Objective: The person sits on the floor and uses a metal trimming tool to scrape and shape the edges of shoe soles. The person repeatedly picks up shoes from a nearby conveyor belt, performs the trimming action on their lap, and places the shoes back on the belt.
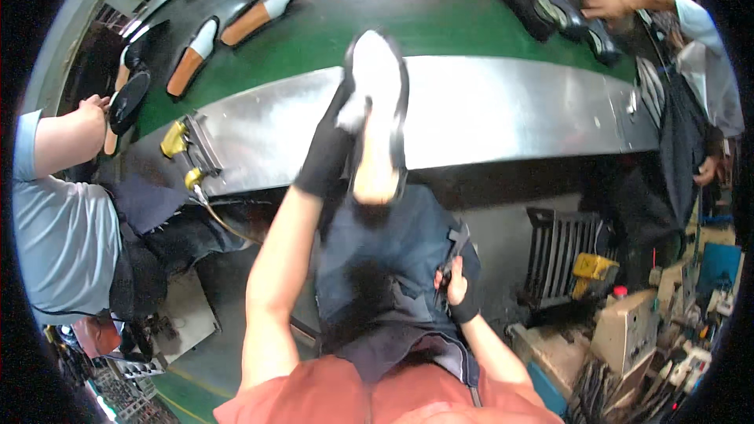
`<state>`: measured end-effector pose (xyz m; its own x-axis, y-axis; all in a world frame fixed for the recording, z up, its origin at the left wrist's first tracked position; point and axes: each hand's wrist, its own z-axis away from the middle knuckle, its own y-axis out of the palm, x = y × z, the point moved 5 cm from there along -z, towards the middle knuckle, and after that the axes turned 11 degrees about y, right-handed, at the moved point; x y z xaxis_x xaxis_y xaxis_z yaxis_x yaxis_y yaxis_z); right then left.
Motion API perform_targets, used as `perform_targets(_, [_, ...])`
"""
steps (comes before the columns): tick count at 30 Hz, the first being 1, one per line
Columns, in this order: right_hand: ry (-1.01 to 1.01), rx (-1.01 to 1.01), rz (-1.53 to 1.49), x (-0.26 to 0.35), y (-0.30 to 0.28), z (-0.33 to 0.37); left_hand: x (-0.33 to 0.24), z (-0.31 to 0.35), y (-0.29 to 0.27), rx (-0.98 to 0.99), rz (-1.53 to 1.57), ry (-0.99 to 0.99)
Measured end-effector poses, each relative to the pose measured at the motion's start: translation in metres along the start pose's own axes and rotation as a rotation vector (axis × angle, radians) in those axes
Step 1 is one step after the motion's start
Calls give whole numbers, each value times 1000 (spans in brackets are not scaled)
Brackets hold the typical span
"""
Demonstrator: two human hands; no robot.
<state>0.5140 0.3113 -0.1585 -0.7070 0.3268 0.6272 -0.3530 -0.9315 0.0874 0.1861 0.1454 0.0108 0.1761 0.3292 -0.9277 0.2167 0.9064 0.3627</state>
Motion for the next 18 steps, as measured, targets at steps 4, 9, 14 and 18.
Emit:
perform_targets(4, [48, -26, 18, 34, 12, -29, -25, -96, 10, 249, -348, 313])
perform_targets(9, [62, -85, 241, 110, 38, -55, -39, -127, -30, 812, -1603, 775])
perform_targets(14, [289, -79, 86, 86, 32, -89, -150, -270, -213, -85, -1956, 790])
perform_targets(18, [285, -54, 164, 122, 61, -84, -107, -302, -336, -314, -1678, 282])
